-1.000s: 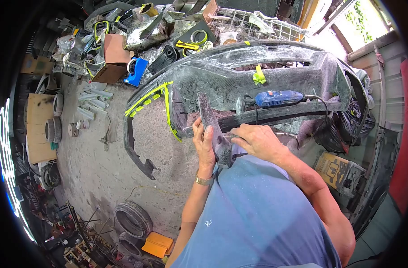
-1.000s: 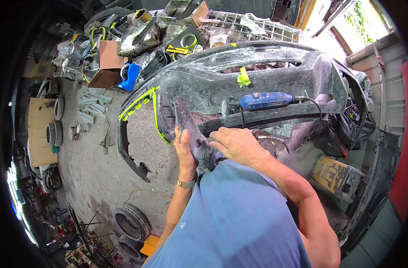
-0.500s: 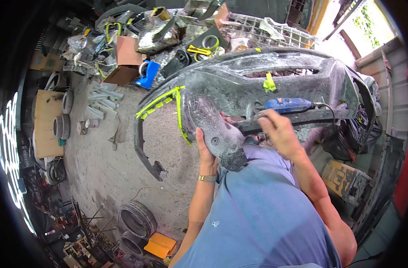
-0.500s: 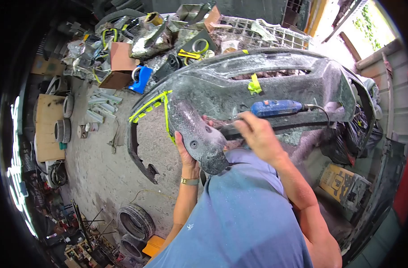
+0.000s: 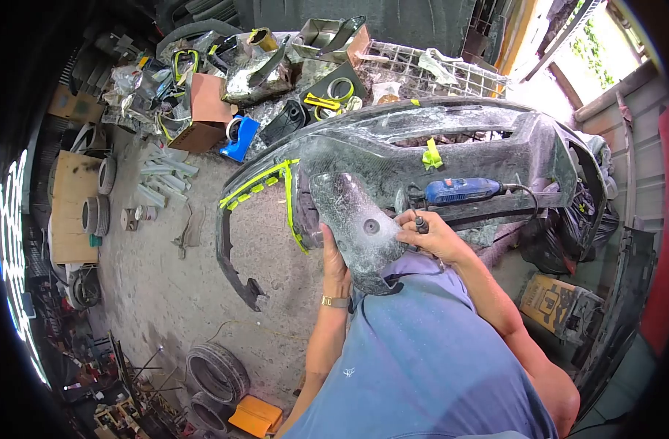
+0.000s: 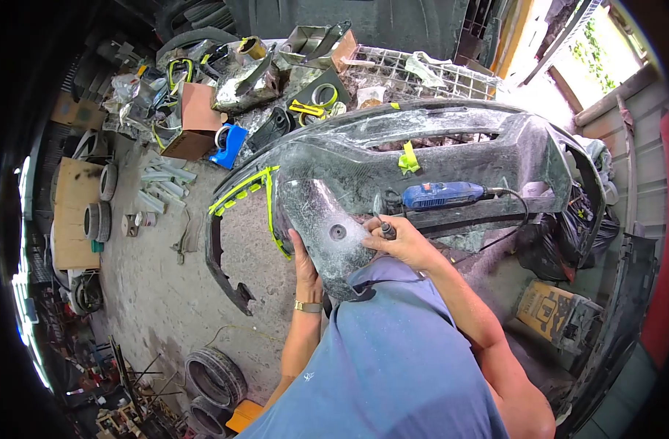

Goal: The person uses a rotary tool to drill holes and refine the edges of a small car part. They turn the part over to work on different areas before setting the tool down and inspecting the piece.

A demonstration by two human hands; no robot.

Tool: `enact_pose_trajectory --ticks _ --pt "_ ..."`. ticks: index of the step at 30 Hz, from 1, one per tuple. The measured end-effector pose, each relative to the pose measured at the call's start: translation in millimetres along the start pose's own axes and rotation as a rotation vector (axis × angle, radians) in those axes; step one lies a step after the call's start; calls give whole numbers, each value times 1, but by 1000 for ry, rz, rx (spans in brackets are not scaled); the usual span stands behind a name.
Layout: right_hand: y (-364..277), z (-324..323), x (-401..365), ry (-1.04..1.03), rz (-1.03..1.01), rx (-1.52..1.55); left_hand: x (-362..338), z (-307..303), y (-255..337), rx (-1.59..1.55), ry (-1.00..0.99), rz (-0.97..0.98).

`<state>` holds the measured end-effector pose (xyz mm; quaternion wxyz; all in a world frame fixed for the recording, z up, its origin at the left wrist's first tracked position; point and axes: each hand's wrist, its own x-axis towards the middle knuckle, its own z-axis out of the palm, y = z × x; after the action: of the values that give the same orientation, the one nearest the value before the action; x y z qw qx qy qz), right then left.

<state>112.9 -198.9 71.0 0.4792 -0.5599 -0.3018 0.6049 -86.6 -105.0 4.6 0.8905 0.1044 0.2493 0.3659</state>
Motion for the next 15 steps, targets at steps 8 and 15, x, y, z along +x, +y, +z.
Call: enact_pose_trajectory --ticks 8,15 --pt "3 3 -3 24 -76 17 -2 34 -4 914 24 399" --pt "2 -1 -11 -24 -25 169 2 32 7 1009 260 358"
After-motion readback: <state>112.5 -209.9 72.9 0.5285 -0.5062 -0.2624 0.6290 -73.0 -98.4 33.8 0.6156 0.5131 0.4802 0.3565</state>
